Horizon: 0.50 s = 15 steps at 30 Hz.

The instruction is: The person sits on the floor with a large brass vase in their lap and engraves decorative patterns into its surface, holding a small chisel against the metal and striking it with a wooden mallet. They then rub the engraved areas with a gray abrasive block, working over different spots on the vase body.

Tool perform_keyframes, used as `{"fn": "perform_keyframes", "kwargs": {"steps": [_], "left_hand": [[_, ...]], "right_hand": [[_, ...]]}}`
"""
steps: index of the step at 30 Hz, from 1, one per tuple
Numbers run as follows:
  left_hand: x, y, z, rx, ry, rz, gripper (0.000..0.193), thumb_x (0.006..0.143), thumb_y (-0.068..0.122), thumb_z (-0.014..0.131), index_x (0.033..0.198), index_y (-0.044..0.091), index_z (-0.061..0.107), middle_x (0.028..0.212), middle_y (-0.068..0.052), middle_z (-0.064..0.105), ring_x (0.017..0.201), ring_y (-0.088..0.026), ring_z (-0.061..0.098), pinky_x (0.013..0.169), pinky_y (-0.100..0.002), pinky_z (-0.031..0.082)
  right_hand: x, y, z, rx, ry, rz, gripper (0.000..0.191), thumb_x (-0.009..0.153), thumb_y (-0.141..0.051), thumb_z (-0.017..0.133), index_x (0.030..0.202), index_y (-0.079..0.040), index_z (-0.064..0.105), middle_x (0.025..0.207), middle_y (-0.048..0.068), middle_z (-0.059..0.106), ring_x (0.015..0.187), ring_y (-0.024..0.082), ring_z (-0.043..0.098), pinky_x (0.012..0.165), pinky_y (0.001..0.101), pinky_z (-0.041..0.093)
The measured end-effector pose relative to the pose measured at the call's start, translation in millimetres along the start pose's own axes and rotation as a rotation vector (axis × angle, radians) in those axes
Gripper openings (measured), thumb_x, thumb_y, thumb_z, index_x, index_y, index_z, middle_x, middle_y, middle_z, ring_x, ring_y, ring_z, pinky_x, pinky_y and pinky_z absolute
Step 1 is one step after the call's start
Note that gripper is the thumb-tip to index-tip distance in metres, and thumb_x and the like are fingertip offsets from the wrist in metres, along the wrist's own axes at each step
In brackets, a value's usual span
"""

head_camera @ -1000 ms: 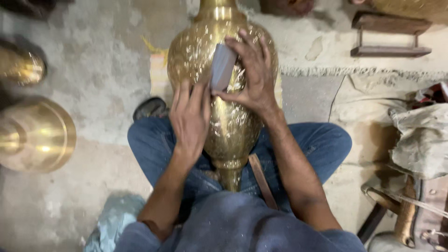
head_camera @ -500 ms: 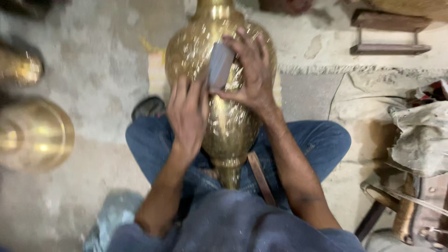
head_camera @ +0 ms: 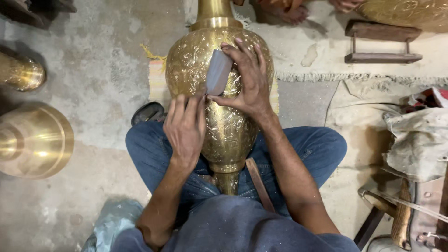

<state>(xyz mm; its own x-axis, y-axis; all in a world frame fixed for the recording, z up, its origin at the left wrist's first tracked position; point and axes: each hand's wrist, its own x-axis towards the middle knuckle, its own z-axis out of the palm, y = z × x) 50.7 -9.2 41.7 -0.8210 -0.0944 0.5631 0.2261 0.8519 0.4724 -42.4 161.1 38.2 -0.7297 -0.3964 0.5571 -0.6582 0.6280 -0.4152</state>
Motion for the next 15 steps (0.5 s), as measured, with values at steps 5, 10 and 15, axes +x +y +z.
{"fn": "perform_keyframes", "kwargs": {"steps": [5,10,15], "left_hand": [[-2.1,-7.8,8.7,-0.018,-0.026,0.026,0.026,0.098,0.007,0.072,0.124,0.005,0.07,0.114,-0.019,0.065,0.097,-0.034,0.067,0.079,-0.044,0.057],[-8.8,-13.7,15.3,-0.015,-0.025,-0.007,0.025,0.103,0.009,0.07,0.129,0.008,0.069,0.111,-0.013,0.066,0.096,-0.027,0.067,0.078,-0.039,0.059],[-8.2,-15.8,21.5,-0.026,-0.005,0.033,0.028,0.102,0.008,0.069,0.13,0.007,0.069,0.112,-0.015,0.065,0.098,-0.029,0.066,0.081,-0.041,0.057]], "right_hand": [[-0.5,-1.5,0.1,-0.026,-0.015,0.007,0.117,0.075,-0.079,0.086,0.159,-0.02,0.032,0.164,0.008,0.046,0.159,0.025,0.034,0.136,0.0592,0.012],[2.4,0.6,1.5,-0.036,0.004,-0.012,0.117,0.076,-0.079,0.086,0.159,-0.02,0.031,0.164,0.004,0.046,0.161,0.025,0.033,0.137,0.0605,0.01],[-3.7,4.8,4.1,0.005,-0.007,0.009,0.116,0.075,-0.078,0.086,0.16,-0.019,0.032,0.165,0.011,0.043,0.159,0.028,0.034,0.136,0.0596,0.012]]}}
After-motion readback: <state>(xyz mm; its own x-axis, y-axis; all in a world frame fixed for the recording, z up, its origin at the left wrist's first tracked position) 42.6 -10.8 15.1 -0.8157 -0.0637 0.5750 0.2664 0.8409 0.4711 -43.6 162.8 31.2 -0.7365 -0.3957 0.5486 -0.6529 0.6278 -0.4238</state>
